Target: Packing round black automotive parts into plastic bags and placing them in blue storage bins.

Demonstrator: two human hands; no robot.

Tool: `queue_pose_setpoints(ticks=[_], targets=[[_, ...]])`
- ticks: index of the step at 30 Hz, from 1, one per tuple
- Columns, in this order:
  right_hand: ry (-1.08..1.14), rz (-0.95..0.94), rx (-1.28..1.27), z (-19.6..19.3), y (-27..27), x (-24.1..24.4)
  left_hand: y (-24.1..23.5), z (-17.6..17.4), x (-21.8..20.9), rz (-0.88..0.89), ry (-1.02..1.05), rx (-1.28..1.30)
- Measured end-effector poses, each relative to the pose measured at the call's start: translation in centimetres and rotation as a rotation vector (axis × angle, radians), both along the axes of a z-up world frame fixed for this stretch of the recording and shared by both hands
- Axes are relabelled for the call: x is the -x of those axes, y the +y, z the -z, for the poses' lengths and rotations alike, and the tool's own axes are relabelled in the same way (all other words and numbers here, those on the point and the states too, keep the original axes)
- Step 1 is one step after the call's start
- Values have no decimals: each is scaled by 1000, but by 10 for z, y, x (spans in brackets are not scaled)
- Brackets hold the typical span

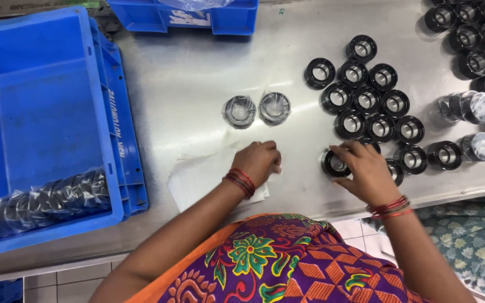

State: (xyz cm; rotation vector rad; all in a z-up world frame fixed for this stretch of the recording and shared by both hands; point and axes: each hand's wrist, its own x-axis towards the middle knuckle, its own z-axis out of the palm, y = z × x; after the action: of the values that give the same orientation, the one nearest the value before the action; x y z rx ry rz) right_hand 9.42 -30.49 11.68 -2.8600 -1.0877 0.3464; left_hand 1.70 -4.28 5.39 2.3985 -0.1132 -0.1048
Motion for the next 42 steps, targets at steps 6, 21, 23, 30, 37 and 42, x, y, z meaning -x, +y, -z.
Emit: queue_pose_setpoints(ticks=[6, 21, 23, 30, 37, 42], targets=[[-67, 139, -266, 21, -7, 41, 8, 41, -15, 24, -138, -26], [1194, 353, -626, 38, 33, -19, 20, 47, -13, 35, 96, 585], [986, 469, -309, 31, 55, -23, 24, 59, -13, 39, 207, 846], [954, 300, -596, 62, 51, -9, 44, 46, 4, -38, 94, 1036], [298, 12, -769, 55, 66, 21, 44, 32, 16, -104, -98, 868], [48, -235, -474, 13, 109, 18, 37, 0, 15, -5, -202, 754]])
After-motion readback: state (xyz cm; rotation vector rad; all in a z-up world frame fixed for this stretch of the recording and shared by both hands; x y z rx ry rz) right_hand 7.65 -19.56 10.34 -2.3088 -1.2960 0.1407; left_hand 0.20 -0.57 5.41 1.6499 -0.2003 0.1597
